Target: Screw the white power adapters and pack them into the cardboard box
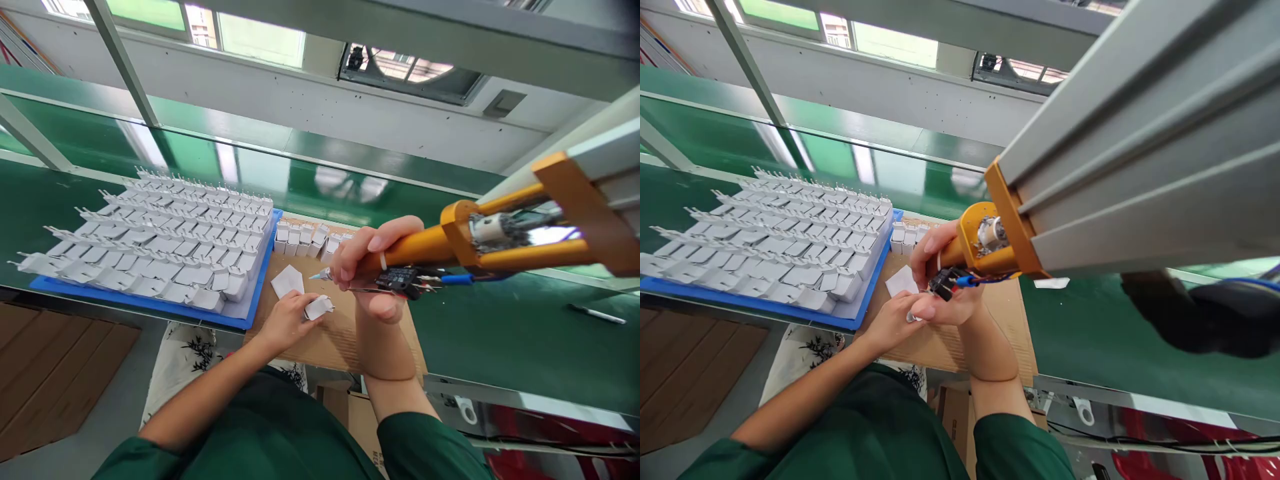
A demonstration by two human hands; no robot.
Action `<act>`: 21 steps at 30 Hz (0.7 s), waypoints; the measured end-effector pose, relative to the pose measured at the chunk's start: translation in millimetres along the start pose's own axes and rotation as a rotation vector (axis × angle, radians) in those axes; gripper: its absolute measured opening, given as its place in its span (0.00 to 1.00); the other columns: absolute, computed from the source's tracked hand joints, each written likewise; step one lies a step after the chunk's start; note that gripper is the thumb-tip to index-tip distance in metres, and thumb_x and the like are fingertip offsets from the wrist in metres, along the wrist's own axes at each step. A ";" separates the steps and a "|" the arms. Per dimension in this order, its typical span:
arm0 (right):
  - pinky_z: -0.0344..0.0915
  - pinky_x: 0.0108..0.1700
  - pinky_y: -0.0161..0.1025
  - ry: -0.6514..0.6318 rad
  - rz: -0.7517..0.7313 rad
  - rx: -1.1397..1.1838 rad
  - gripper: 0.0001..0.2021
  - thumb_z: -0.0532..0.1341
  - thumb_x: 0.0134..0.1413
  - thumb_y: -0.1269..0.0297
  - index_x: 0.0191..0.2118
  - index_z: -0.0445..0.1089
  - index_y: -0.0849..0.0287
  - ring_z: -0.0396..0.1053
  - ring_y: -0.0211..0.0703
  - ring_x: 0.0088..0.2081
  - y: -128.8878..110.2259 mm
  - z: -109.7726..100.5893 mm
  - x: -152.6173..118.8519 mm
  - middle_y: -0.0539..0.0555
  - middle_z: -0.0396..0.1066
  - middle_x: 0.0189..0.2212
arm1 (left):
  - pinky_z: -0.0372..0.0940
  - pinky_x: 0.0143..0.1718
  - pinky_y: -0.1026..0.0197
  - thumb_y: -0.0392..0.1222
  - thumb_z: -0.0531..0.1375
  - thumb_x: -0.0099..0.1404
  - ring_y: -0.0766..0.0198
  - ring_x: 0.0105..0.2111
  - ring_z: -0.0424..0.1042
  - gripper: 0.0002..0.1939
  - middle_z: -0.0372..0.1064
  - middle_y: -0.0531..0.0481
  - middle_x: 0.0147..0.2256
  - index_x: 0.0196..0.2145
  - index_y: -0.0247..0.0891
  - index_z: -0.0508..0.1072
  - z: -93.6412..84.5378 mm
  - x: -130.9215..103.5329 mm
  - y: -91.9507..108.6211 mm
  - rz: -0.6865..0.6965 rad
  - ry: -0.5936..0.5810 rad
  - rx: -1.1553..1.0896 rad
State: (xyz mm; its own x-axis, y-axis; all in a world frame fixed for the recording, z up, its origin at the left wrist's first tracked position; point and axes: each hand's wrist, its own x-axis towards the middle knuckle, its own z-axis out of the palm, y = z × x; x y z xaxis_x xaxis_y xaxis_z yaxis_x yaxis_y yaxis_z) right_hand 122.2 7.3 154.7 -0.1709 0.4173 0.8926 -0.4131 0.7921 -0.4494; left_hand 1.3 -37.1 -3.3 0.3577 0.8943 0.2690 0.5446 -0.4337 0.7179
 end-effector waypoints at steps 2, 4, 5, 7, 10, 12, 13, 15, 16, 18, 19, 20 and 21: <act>0.51 0.09 0.33 0.011 0.034 -0.058 0.18 0.66 0.49 0.46 0.44 0.63 0.42 0.54 0.34 0.12 -0.6 -1.0 -1.1 0.41 0.60 0.19 | 0.69 0.48 0.53 0.46 0.66 0.62 0.53 0.46 0.73 0.23 0.76 0.45 0.46 0.54 0.42 0.71 -7.6 -12.2 -3.3 -0.004 -0.023 -0.044; 0.52 0.09 0.34 0.018 0.040 -0.110 0.18 0.65 0.49 0.44 0.43 0.62 0.42 0.55 0.35 0.12 -1.1 -2.6 -2.1 0.41 0.59 0.19 | 0.67 0.53 0.52 0.46 0.65 0.63 0.53 0.50 0.72 0.27 0.73 0.43 0.51 0.58 0.41 0.67 -10.0 -18.2 -4.5 -0.008 0.017 -0.116; 0.52 0.09 0.34 0.018 0.032 -0.121 0.18 0.64 0.50 0.44 0.43 0.61 0.42 0.55 0.35 0.12 -1.0 -3.3 -2.5 0.41 0.59 0.18 | 0.67 0.54 0.52 0.46 0.65 0.64 0.54 0.51 0.72 0.27 0.72 0.42 0.52 0.59 0.41 0.66 -10.2 -19.4 -4.6 -0.011 0.047 -0.153; 0.52 0.10 0.34 0.014 0.006 -0.112 0.19 0.65 0.50 0.44 0.43 0.61 0.44 0.55 0.34 0.13 -0.3 -4.3 -3.1 0.41 0.59 0.19 | 0.68 0.52 0.54 0.45 0.63 0.66 0.57 0.47 0.73 0.24 0.73 0.44 0.50 0.58 0.41 0.67 -10.7 -19.1 -4.3 -0.036 0.090 -0.207; 0.53 0.10 0.33 0.019 0.006 -0.069 0.19 0.66 0.50 0.46 0.45 0.62 0.44 0.56 0.33 0.13 1.7 -4.5 -3.6 0.41 0.60 0.20 | 0.70 0.44 0.58 0.45 0.60 0.68 0.61 0.38 0.75 0.18 0.76 0.49 0.41 0.54 0.42 0.69 -14.0 -14.7 -3.7 -0.102 0.105 -0.235; 0.53 0.09 0.32 0.020 -0.004 -0.050 0.20 0.66 0.49 0.47 0.45 0.62 0.43 0.55 0.33 0.13 3.4 -4.5 -3.6 0.41 0.61 0.20 | 0.70 0.43 0.59 0.46 0.57 0.70 0.61 0.37 0.76 0.13 0.77 0.51 0.40 0.49 0.43 0.73 -16.0 -11.8 -3.8 -0.120 0.098 -0.255; 0.53 0.09 0.32 0.019 -0.014 -0.045 0.20 0.66 0.49 0.48 0.46 0.62 0.43 0.55 0.33 0.13 4.4 -4.7 -3.6 0.41 0.61 0.20 | 0.70 0.43 0.60 0.47 0.56 0.71 0.61 0.39 0.76 0.12 0.77 0.51 0.41 0.47 0.44 0.75 -16.1 -11.1 -4.1 -0.118 0.096 -0.265; 0.53 0.09 0.32 0.008 -0.047 -0.034 0.20 0.66 0.50 0.49 0.47 0.63 0.44 0.54 0.33 0.13 6.1 -5.3 -3.4 0.41 0.62 0.20 | 0.70 0.45 0.59 0.48 0.54 0.72 0.60 0.42 0.76 0.13 0.77 0.49 0.43 0.45 0.44 0.76 -13.8 -11.2 -5.6 -0.099 0.095 -0.249; 0.53 0.09 0.31 0.004 -0.055 -0.034 0.20 0.66 0.50 0.49 0.47 0.63 0.45 0.55 0.33 0.13 6.7 -5.7 -3.3 0.41 0.62 0.20 | 0.70 0.46 0.57 0.50 0.56 0.71 0.58 0.43 0.76 0.14 0.77 0.47 0.43 0.47 0.43 0.76 -11.4 -11.9 -6.5 -0.087 0.097 -0.212; 0.53 0.09 0.31 -0.010 -0.062 -0.035 0.20 0.65 0.51 0.49 0.47 0.62 0.45 0.55 0.33 0.13 6.9 -6.2 -3.1 0.42 0.62 0.20 | 0.69 0.48 0.53 0.53 0.64 0.63 0.53 0.44 0.75 0.21 0.76 0.42 0.43 0.50 0.40 0.75 -5.3 -13.1 -8.1 -0.066 0.091 -0.088; 0.53 0.09 0.31 -0.019 -0.063 -0.036 0.20 0.65 0.51 0.50 0.47 0.62 0.45 0.55 0.33 0.13 6.3 -6.1 -3.0 0.42 0.62 0.21 | 0.69 0.49 0.51 0.54 0.68 0.59 0.50 0.44 0.74 0.25 0.75 0.41 0.42 0.50 0.38 0.75 -2.4 -13.2 -8.4 -0.061 0.076 -0.024; 0.53 0.09 0.30 -0.028 -0.065 -0.039 0.20 0.65 0.51 0.50 0.47 0.61 0.46 0.55 0.33 0.13 5.1 -5.8 -3.0 0.42 0.62 0.21 | 0.69 0.49 0.49 0.53 0.69 0.57 0.49 0.45 0.74 0.26 0.74 0.40 0.42 0.49 0.36 0.75 -0.1 -12.8 -8.5 -0.061 0.057 0.026; 0.53 0.10 0.30 -0.028 -0.059 -0.043 0.20 0.65 0.51 0.50 0.47 0.61 0.46 0.55 0.32 0.13 3.3 -5.1 -3.0 0.42 0.62 0.21 | 0.69 0.49 0.49 0.52 0.70 0.57 0.48 0.45 0.74 0.26 0.74 0.39 0.42 0.49 0.36 0.75 1.3 -11.9 -8.1 -0.064 0.036 0.059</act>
State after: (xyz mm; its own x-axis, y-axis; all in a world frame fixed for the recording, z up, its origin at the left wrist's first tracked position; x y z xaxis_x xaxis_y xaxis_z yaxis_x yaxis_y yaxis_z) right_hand 126.0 10.9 150.3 -0.1722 0.3570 0.9181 -0.3844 0.8338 -0.3963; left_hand -6.4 -44.4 -13.2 0.2942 0.9231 0.2477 0.6092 -0.3808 0.6956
